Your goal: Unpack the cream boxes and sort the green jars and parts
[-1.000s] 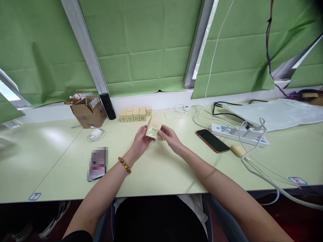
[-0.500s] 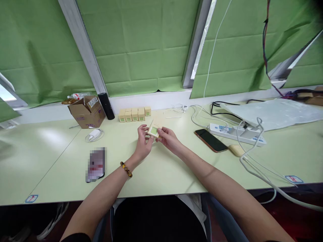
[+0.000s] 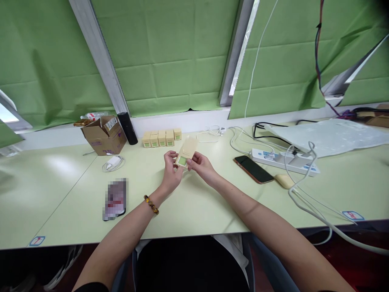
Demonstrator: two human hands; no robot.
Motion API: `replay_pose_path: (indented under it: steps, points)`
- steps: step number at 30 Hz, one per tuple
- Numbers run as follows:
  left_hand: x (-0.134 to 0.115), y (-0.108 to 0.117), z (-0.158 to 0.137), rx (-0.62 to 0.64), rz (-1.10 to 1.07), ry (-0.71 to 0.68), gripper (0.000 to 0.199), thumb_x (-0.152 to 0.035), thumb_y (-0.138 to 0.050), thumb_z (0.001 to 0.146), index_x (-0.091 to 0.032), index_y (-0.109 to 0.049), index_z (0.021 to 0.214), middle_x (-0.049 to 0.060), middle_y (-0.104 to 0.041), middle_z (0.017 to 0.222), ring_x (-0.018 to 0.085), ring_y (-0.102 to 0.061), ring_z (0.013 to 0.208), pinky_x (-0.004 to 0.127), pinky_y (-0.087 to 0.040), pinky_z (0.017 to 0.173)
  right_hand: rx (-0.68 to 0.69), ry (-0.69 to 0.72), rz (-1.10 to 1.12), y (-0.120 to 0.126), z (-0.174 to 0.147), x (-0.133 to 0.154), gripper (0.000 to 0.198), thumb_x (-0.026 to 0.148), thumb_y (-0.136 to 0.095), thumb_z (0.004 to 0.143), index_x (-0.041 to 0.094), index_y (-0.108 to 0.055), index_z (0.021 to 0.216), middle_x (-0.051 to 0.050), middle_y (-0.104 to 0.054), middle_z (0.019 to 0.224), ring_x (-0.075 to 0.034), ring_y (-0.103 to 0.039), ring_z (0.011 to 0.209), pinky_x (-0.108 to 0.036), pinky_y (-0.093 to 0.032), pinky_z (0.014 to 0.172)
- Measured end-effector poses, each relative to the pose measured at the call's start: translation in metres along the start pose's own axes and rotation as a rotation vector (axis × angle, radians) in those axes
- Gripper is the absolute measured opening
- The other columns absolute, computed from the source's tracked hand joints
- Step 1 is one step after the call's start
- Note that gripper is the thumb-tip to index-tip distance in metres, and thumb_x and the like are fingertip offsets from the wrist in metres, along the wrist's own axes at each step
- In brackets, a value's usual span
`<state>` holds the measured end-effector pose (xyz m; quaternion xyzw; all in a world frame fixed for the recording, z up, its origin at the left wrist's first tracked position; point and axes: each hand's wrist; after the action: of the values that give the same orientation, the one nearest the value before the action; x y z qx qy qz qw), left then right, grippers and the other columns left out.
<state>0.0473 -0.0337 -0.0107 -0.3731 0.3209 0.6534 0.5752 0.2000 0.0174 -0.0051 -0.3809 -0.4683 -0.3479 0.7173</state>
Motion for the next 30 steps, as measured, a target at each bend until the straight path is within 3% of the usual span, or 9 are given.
replay_pose_path:
  steps: [4,8,16,21,25,30]
  points:
    - [-0.003,0.000,-0.002,-0.024,0.006,-0.014,0.057,-0.013,-0.066,0.078,-0.028,-0.036,0.124,0.005,-0.048,0.119,0.016,-0.057,0.096,0.031,-0.045,0.080,-0.006,0.015,-0.023,-0.002,0.000,0.001,0.051,0.056,-0.090,0.073,0.020,-0.070,0.104,-0.005,-0.073,0.101,-0.014,-0.059,0.075,-0.029,-0.051,0.064]
    - [-0.001,0.003,-0.003,0.004,0.050,-0.044,0.060,-0.009,-0.064,0.073,-0.028,-0.038,0.125,0.006,-0.048,0.123,0.018,-0.056,0.102,0.032,-0.043,0.083,-0.036,-0.020,0.030,-0.002,0.001,0.004,0.049,0.064,-0.085,0.075,0.021,-0.068,0.090,-0.003,-0.070,0.090,-0.014,-0.057,0.070,-0.029,-0.052,0.061]
    - [-0.002,-0.001,-0.003,0.015,0.025,-0.056,0.051,-0.027,-0.068,0.091,-0.030,-0.037,0.132,0.008,-0.050,0.128,0.021,-0.059,0.111,0.034,-0.046,0.088,-0.046,-0.047,0.106,-0.004,-0.002,0.010,0.049,0.060,-0.089,0.072,0.021,-0.066,0.088,-0.003,-0.067,0.090,-0.014,-0.059,0.075,-0.027,-0.051,0.061]
    - [0.001,0.000,-0.003,0.033,-0.034,-0.057,0.050,-0.026,-0.067,0.092,-0.030,-0.036,0.131,0.007,-0.052,0.127,0.018,-0.060,0.102,0.035,-0.046,0.088,-0.062,-0.034,0.110,-0.002,0.000,0.008,0.050,0.063,-0.088,0.072,0.021,-0.067,0.088,-0.003,-0.068,0.090,-0.013,-0.058,0.071,-0.027,-0.049,0.058]
    - [-0.003,-0.002,-0.005,0.024,-0.028,-0.084,0.048,-0.031,-0.066,0.093,-0.030,-0.037,0.131,0.008,-0.051,0.128,0.022,-0.057,0.113,0.036,-0.046,0.091,-0.050,0.002,0.053,-0.003,0.000,0.009,0.053,0.062,-0.089,0.072,0.022,-0.067,0.101,-0.004,-0.071,0.100,-0.014,-0.060,0.075,-0.028,-0.052,0.061]
    - [-0.005,-0.004,-0.005,-0.016,0.050,-0.089,0.041,-0.030,-0.063,0.094,-0.027,-0.037,0.126,0.010,-0.052,0.129,0.023,-0.054,0.120,0.037,-0.044,0.094,-0.051,0.003,0.011,-0.004,-0.002,0.010,0.054,0.063,-0.087,0.073,0.023,-0.066,0.102,-0.002,-0.070,0.092,-0.014,-0.058,0.072,-0.028,-0.052,0.062]
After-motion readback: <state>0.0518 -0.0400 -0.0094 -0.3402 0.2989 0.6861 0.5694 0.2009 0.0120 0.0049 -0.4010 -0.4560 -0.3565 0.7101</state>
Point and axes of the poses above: each hand's wrist, its own z-axis towards the middle knuckle, its own y-axis out of the back of the hand, x = y × z
